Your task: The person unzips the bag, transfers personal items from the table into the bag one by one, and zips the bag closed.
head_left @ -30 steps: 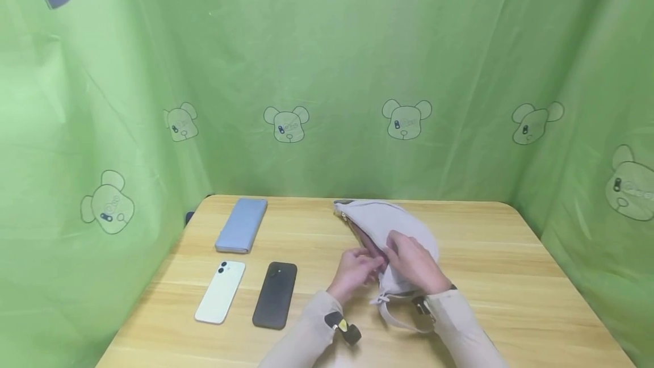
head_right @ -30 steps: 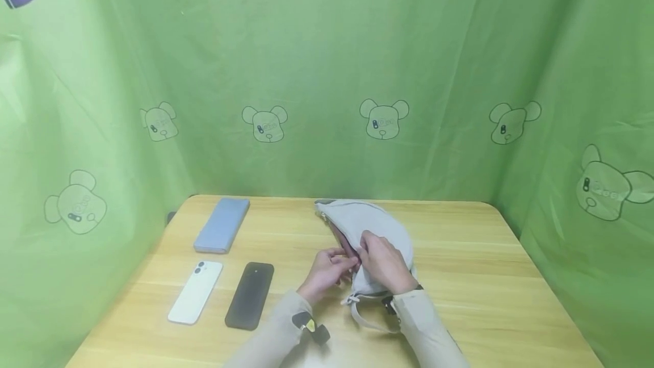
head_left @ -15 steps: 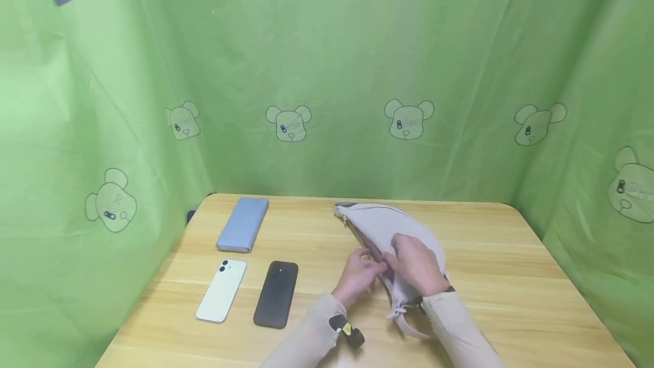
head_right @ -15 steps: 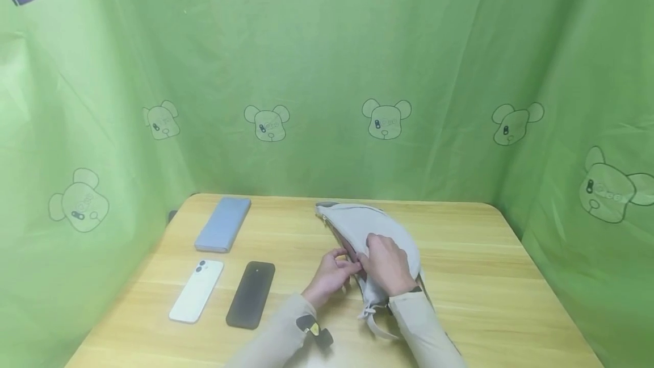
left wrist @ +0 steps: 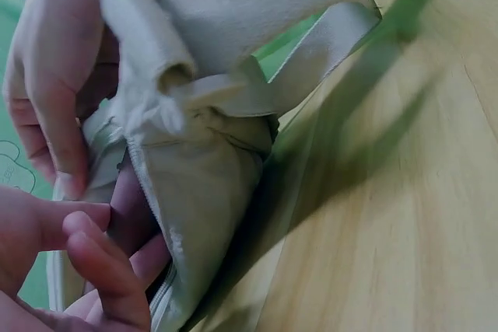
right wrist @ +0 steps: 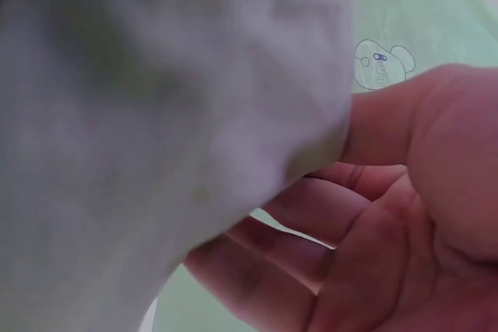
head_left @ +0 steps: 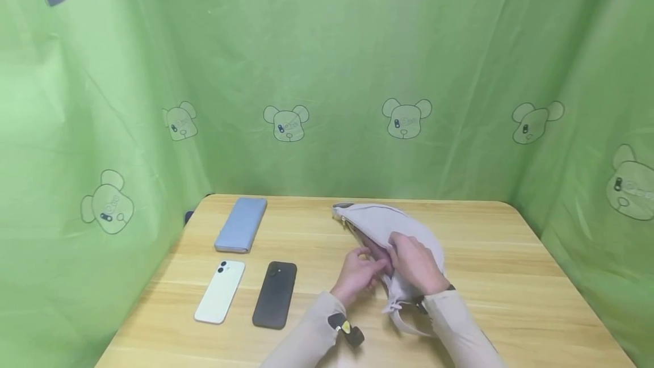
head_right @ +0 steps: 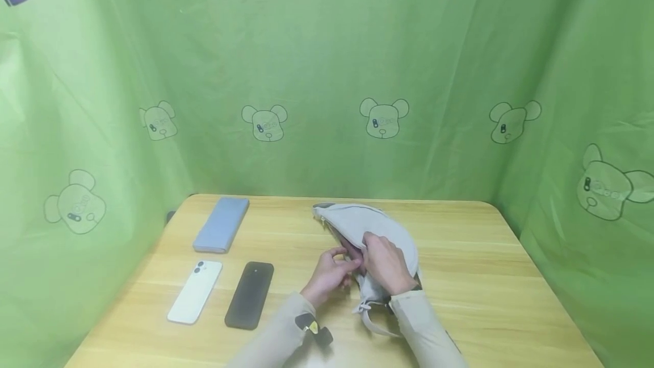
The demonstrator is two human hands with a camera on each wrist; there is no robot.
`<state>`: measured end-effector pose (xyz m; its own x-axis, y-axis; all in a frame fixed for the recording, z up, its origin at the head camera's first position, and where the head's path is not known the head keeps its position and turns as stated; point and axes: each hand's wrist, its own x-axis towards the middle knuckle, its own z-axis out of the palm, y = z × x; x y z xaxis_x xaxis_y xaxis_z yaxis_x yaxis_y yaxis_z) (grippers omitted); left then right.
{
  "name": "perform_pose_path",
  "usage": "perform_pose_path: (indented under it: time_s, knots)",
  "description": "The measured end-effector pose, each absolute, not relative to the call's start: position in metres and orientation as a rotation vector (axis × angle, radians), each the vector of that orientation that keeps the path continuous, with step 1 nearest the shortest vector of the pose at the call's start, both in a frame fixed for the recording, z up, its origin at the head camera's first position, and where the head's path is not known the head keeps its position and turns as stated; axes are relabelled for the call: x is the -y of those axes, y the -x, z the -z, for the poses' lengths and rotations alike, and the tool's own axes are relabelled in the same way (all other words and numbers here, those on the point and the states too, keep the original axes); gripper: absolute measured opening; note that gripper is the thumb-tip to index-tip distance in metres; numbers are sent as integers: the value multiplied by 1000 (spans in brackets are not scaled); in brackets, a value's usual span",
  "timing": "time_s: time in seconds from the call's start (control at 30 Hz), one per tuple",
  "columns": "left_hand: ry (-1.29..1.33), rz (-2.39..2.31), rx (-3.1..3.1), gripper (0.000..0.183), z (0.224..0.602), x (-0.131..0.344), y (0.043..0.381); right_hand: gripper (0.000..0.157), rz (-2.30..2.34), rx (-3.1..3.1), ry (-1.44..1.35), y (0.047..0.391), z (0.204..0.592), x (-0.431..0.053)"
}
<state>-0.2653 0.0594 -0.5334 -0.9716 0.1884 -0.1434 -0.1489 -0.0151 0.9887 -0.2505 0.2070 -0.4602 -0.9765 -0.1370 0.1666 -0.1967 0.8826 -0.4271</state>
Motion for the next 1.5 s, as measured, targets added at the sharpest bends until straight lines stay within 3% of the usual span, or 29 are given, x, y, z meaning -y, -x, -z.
perform_pose_path:
  time_s: [0.7, 1.0, 1.5]
  knots:
    - [-3, -2011, -2125, 77, 531, -65, 272, 5, -834, 2847, -321, 253, 456, -198]
    - [-137, -1806, -2257, 68, 528, -61, 274, 11, -671, 2772, -183, 249, 453, -206]
    - [-247, -1673, -2446, 64, 523, -57, 271, 19, -812, 2757, -106, 256, 444, -221]
